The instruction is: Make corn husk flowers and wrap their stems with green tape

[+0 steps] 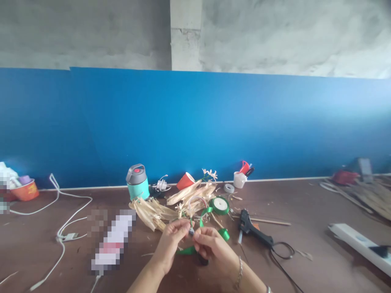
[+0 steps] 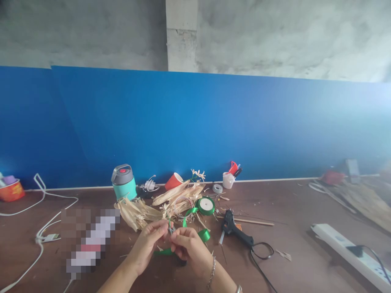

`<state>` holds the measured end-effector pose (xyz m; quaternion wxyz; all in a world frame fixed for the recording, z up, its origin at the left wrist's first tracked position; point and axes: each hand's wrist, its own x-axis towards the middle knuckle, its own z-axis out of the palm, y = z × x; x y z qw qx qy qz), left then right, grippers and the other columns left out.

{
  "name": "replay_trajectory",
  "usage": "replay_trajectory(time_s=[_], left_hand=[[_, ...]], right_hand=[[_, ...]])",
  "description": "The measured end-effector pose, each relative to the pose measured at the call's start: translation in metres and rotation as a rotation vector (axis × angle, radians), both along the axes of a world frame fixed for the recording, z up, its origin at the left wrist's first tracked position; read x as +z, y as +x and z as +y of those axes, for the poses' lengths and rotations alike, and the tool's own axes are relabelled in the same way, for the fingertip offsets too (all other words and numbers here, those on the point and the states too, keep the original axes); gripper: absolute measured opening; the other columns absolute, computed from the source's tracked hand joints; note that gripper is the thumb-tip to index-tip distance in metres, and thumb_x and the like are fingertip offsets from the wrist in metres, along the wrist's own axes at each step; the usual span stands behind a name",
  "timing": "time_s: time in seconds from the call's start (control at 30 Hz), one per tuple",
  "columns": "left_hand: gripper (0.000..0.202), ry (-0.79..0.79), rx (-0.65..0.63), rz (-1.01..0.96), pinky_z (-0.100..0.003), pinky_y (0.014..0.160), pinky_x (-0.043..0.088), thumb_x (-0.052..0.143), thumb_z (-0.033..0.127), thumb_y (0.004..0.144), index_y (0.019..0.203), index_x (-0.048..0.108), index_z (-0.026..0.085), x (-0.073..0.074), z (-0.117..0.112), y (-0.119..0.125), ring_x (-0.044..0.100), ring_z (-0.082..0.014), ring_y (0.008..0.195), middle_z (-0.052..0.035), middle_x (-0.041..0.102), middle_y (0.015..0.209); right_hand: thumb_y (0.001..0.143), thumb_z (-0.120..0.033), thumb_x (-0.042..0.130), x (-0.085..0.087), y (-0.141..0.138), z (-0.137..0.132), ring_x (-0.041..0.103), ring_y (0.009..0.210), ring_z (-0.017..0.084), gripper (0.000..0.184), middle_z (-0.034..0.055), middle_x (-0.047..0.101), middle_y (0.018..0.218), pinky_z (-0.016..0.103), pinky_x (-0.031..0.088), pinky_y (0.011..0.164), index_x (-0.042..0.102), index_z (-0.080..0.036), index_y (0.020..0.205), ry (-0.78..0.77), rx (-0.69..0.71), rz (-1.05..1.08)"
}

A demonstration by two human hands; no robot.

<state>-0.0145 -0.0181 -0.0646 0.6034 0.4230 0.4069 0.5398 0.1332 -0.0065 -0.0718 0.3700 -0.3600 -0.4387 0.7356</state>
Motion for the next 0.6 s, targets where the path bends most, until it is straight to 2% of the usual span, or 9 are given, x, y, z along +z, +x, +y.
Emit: replay_trajectory(time_s=[0.17, 0.4, 0.6], left_hand=[[0.028, -0.062, -0.03, -0.046, -0.025, 0.059, 0.037, 0.075, 0.041, 0.063, 0.073, 0.069, 0.015, -0.0017, -0.0006, 0.0025, 0.052, -0.0131, 0.055, 0.0004, 0.061, 0.059], [0.024, -0.011, -0.071, -0.025, -0.024, 0.057, 0.037, 0.072, 0.037, 0.067, 0.062, 0.064, 0.016, -0.0004, -0.0018, 0.0027, 0.053, -0.0126, 0.056, 0.0019, 0.056, 0.061], [0.027, 0.031, -0.048, 0.014, -0.023, 0.056, 0.034, 0.071, 0.038, 0.067, 0.057, 0.059, 0.016, 0.0049, -0.0037, 0.0024, 0.048, -0.0117, 0.058, 0.0027, 0.053, 0.061]], right_hand=[[0.06, -0.039, 0.072, 0.0008, -0.0014, -0.0005, 0.035, 0.036, 0.003, 0.032, -0.0036, 0.053, 0.046, 0.02, 0.012, 0.037, 0.05, -0.015, 0.057, 0.031, -0.01, -0.058], [0.058, -0.039, 0.071, -0.0049, -0.003, 0.0014, 0.036, 0.037, 0.004, 0.032, -0.0053, 0.051, 0.045, 0.019, 0.014, 0.038, 0.049, -0.017, 0.06, 0.055, -0.044, -0.133], [0.058, -0.044, 0.071, -0.0088, -0.0039, 0.003, 0.034, 0.035, 0.003, 0.035, -0.0056, 0.049, 0.044, 0.02, 0.014, 0.036, 0.048, -0.017, 0.059, 0.092, -0.044, -0.168]])
